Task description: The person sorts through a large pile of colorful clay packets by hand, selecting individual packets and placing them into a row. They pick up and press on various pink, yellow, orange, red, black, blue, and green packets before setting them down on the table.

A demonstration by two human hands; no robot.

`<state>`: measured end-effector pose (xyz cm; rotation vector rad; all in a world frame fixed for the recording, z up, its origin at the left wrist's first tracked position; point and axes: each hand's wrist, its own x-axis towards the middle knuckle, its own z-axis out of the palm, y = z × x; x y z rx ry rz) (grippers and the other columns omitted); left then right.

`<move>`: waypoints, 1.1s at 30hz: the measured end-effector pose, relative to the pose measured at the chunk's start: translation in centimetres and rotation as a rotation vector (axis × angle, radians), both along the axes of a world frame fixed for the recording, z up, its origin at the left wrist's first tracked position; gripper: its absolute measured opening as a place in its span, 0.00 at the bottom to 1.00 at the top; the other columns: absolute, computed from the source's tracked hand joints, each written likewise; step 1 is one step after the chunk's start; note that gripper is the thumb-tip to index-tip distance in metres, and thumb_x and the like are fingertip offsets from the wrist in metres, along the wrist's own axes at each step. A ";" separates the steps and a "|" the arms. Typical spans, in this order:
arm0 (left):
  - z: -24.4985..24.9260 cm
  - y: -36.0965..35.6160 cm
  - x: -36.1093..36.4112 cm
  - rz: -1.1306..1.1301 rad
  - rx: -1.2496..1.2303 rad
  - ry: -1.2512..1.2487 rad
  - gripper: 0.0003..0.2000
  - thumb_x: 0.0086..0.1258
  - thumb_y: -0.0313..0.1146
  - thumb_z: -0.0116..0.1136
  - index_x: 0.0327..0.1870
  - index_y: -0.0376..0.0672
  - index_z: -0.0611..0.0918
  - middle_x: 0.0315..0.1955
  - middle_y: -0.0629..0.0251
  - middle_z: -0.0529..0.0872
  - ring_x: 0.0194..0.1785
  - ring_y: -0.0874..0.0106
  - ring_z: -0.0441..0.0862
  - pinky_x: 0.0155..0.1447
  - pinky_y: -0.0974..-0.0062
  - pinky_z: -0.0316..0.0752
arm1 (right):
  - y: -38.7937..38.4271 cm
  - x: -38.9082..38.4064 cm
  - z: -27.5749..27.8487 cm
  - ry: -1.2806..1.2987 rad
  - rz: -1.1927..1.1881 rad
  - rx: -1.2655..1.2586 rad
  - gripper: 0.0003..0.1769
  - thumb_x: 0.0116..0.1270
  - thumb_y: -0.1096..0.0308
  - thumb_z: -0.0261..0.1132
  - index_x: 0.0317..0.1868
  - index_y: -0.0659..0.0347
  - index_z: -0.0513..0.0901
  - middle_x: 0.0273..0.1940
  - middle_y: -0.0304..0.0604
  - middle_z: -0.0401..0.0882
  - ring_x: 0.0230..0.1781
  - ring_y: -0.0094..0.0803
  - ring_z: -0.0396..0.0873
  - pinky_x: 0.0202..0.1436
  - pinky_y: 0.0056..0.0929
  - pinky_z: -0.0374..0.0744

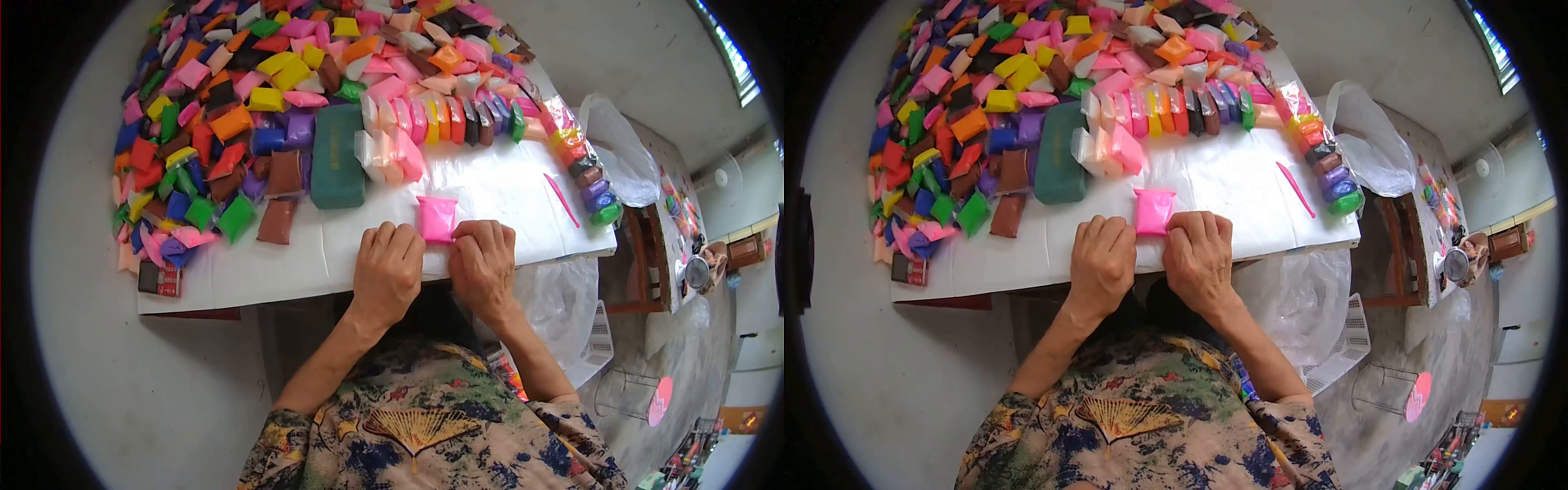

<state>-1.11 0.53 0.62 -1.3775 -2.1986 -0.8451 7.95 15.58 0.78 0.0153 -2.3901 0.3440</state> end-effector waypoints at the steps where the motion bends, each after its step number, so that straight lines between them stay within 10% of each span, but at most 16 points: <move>1: 0.0 -0.1 0.0 0.001 0.012 -0.012 0.07 0.58 0.22 0.60 0.37 0.36 0.79 0.37 0.57 0.76 0.41 0.57 0.74 0.48 0.61 0.69 | -0.1 -0.1 0.1 -0.011 -0.014 -0.020 0.10 0.53 0.78 0.66 0.37 0.61 0.77 0.44 0.42 0.77 0.45 0.41 0.75 0.53 0.42 0.69; 6: 0.5 -0.4 0.0 -0.003 0.144 0.049 0.10 0.58 0.22 0.61 0.42 0.32 0.80 0.40 0.54 0.79 0.41 0.57 0.75 0.47 0.62 0.71 | -0.2 0.9 3.5 -0.231 -0.041 -0.622 0.15 0.69 0.66 0.71 0.45 0.69 0.78 0.35 0.46 0.79 0.26 0.33 0.77 0.31 0.31 0.76; 13: 1.3 -0.1 -0.5 -0.009 0.179 0.163 0.15 0.59 0.23 0.62 0.47 0.27 0.81 0.46 0.52 0.79 0.43 0.57 0.77 0.50 0.62 0.73 | 1.4 -1.4 4.8 -0.419 0.129 -1.543 0.15 0.72 0.64 0.68 0.52 0.66 0.82 0.28 0.28 0.76 0.25 0.12 0.68 0.28 0.14 0.64; 21: 0.4 0.8 -1.8 0.052 0.246 -0.133 0.13 0.68 0.24 0.62 0.52 0.31 0.81 0.48 0.49 0.81 0.47 0.51 0.78 0.53 0.58 0.73 | 1.3 -5.3 4.6 -0.007 -0.077 -0.836 0.11 0.67 0.70 0.68 0.42 0.70 0.79 0.29 0.43 0.83 0.28 0.23 0.79 0.33 0.26 0.78; 26: 0.7 0.6 -1.7 0.027 0.136 -0.201 0.10 0.67 0.25 0.62 0.47 0.32 0.81 0.46 0.51 0.80 0.48 0.52 0.77 0.55 0.58 0.72 | 1.4 -8.4 1.6 -0.051 -0.207 -0.419 0.10 0.65 0.72 0.66 0.41 0.66 0.73 0.38 0.57 0.77 0.32 0.57 0.81 0.37 0.51 0.79; 33: 0.8 0.7 -1.7 0.025 0.121 -0.131 0.06 0.64 0.26 0.63 0.38 0.36 0.78 0.39 0.55 0.76 0.44 0.56 0.75 0.51 0.61 0.72 | 1.3 -8.8 1.1 -0.085 -0.156 -0.314 0.11 0.66 0.72 0.69 0.44 0.65 0.76 0.39 0.54 0.80 0.32 0.49 0.82 0.37 0.44 0.80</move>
